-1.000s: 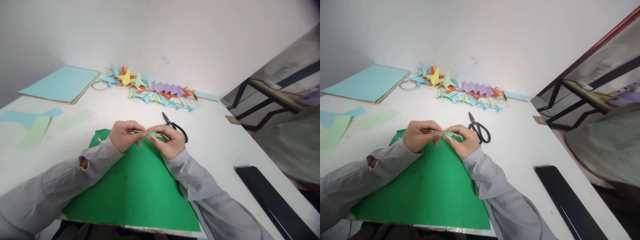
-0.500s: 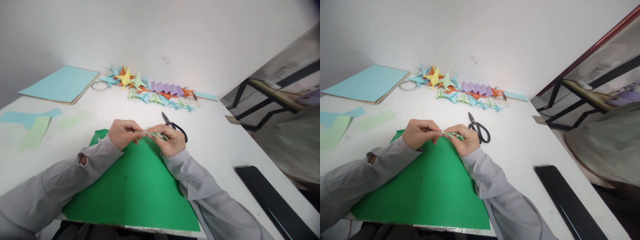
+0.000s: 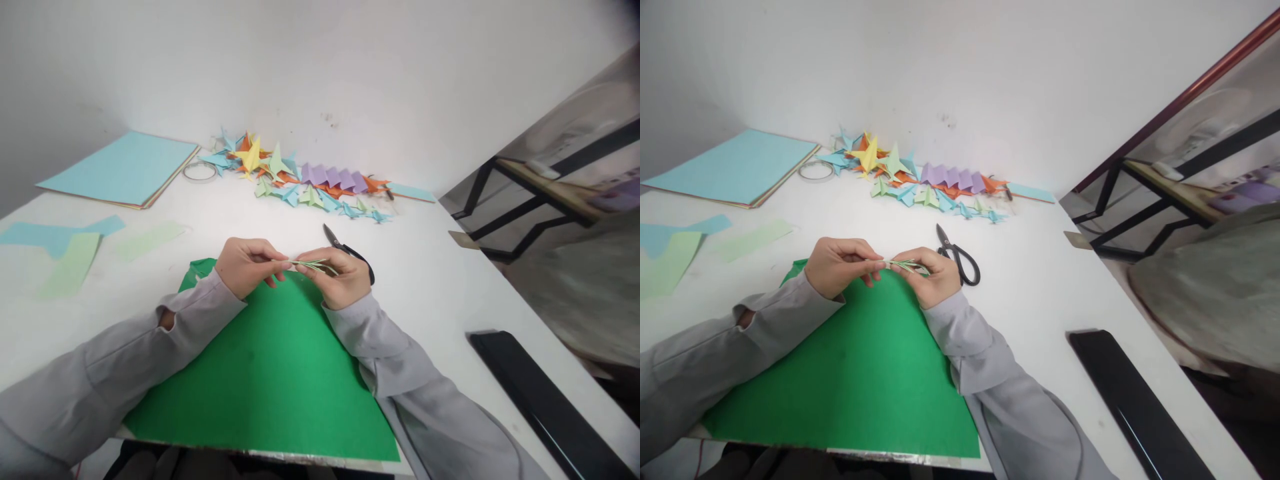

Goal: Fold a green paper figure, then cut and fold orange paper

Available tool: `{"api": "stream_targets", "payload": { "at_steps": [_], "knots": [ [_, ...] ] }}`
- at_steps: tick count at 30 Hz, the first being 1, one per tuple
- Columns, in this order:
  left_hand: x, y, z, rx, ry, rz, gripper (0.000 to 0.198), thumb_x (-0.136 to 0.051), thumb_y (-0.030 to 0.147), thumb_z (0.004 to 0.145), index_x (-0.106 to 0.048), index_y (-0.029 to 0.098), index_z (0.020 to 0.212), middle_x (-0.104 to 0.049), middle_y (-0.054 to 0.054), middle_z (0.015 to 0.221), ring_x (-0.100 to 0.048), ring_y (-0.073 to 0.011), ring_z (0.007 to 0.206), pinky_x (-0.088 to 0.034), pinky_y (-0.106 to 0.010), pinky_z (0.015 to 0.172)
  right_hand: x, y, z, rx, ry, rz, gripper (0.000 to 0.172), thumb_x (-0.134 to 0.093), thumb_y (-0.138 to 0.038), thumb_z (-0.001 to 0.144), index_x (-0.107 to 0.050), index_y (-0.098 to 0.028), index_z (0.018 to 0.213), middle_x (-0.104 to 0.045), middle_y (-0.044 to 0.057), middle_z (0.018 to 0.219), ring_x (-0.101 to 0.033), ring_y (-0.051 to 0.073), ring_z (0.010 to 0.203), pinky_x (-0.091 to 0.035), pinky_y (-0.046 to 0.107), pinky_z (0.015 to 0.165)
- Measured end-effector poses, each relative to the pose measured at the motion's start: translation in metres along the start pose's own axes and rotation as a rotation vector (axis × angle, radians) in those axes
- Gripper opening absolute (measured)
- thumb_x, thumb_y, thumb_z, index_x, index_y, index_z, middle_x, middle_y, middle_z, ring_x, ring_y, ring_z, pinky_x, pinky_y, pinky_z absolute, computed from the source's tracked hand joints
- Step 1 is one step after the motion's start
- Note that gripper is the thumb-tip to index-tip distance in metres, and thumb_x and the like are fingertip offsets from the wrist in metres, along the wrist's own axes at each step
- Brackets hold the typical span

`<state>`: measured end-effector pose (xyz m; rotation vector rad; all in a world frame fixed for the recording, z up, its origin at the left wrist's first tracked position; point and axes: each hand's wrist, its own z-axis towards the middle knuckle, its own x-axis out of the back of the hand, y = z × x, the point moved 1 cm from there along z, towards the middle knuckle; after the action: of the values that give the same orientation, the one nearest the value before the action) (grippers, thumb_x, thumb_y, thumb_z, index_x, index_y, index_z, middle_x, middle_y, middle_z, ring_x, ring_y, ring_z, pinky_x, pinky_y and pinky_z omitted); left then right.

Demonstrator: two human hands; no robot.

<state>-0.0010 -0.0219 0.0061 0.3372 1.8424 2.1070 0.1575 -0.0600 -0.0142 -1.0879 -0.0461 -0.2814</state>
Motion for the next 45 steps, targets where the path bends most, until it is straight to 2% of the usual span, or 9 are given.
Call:
{"api": "stream_targets", "payload": {
  "at_steps": [3, 7, 13, 18, 30, 36, 45],
  "knots": [
    [0.0012, 0.0001, 0.0011, -0.014, 0.003, -0.02, 0.018, -0.077, 0.023, 0.053, -0.064, 0.01, 0.056, -0.06, -0.001, 0.047, -0.058, -0.0129, 0.042, -0.05, -0.023, 0.036, -0.0003, -0.0007, 0.0006, -0.046, 0.027, 0.028, 0.008, -0.072, -0.023, 0.065, -0.069, -0.02, 0.071, -0.07, 0.002, 0.067, -0.063, 0.014, 0.06, -0.05, 0.026, 0.057],
    [0.0021, 0.0032, 0.0016, -0.039, -0.053, -0.047, 0.018, -0.076, 0.023, 0.054, -0.064, 0.01, 0.054, -0.06, -0.001, 0.051, -0.061, -0.0143, 0.045, -0.05, -0.023, 0.036, -0.0008, -0.0045, 0.0014, -0.076, 0.022, 0.054, 0.008, -0.073, -0.021, 0.063, -0.069, -0.02, 0.07, -0.07, 0.001, 0.067, -0.063, 0.013, 0.061, -0.049, 0.024, 0.057],
    [0.0034, 0.0027, 0.0019, 0.044, -0.052, -0.014, 0.014, -0.073, 0.022, 0.059, -0.067, 0.01, 0.063, -0.062, -0.002, 0.05, -0.062, -0.0143, 0.046, -0.049, -0.021, 0.035, 0.0029, -0.0058, 0.0037, -0.126, 0.026, 0.042, 0.008, -0.073, -0.023, 0.063, -0.069, -0.02, 0.069, -0.069, 0.001, 0.065, -0.063, 0.013, 0.059, -0.048, 0.024, 0.053],
    [0.0051, -0.0003, 0.0026, 0.083, 0.002, 0.046, 0.017, -0.073, 0.02, 0.059, -0.069, 0.01, 0.071, -0.061, 0.0, 0.046, -0.059, -0.0124, 0.041, -0.048, -0.021, 0.036, 0.0055, -0.0028, 0.0046, -0.145, 0.054, 0.006, 0.01, -0.074, -0.026, 0.062, -0.069, -0.02, 0.068, -0.069, 0.001, 0.064, -0.061, 0.013, 0.057, -0.048, 0.024, 0.051],
    [0.0052, 0.0008, 0.0027, 0.124, 0.023, 0.092, 0.015, -0.072, 0.019, 0.059, -0.069, 0.009, 0.07, -0.061, 0.0, 0.043, -0.054, -0.0102, 0.036, -0.048, -0.021, 0.035, 0.002, -0.0027, 0.0019, -0.136, 0.06, 0.066, 0.01, -0.075, -0.024, 0.061, -0.07, -0.02, 0.069, -0.071, 0.002, 0.069, -0.064, 0.015, 0.063, -0.052, 0.027, 0.059],
    [0.0039, 0.0027, 0.0024, 0.144, 0.029, 0.085, 0.014, -0.073, 0.019, 0.057, -0.068, 0.009, 0.067, -0.06, 0.0, 0.042, -0.052, -0.0087, 0.034, -0.046, -0.019, 0.035, 0.001, -0.0035, 0.0013, -0.081, 0.065, 0.081, 0.01, -0.076, -0.024, 0.06, -0.07, -0.02, 0.068, -0.071, 0.003, 0.071, -0.066, 0.017, 0.068, -0.053, 0.029, 0.064],
    [0.0049, 0.0008, 0.0017, 0.039, 0.026, 0.083, 0.014, -0.074, 0.024, 0.058, -0.069, 0.011, 0.063, -0.06, -0.001, 0.044, -0.055, -0.0105, 0.039, -0.046, -0.02, 0.035, 0.001, -0.0041, 0.002, -0.075, 0.047, 0.101, 0.009, -0.075, -0.022, 0.061, -0.07, -0.02, 0.067, -0.071, 0.003, 0.072, -0.066, 0.017, 0.069, -0.054, 0.031, 0.065]
  ]
}}
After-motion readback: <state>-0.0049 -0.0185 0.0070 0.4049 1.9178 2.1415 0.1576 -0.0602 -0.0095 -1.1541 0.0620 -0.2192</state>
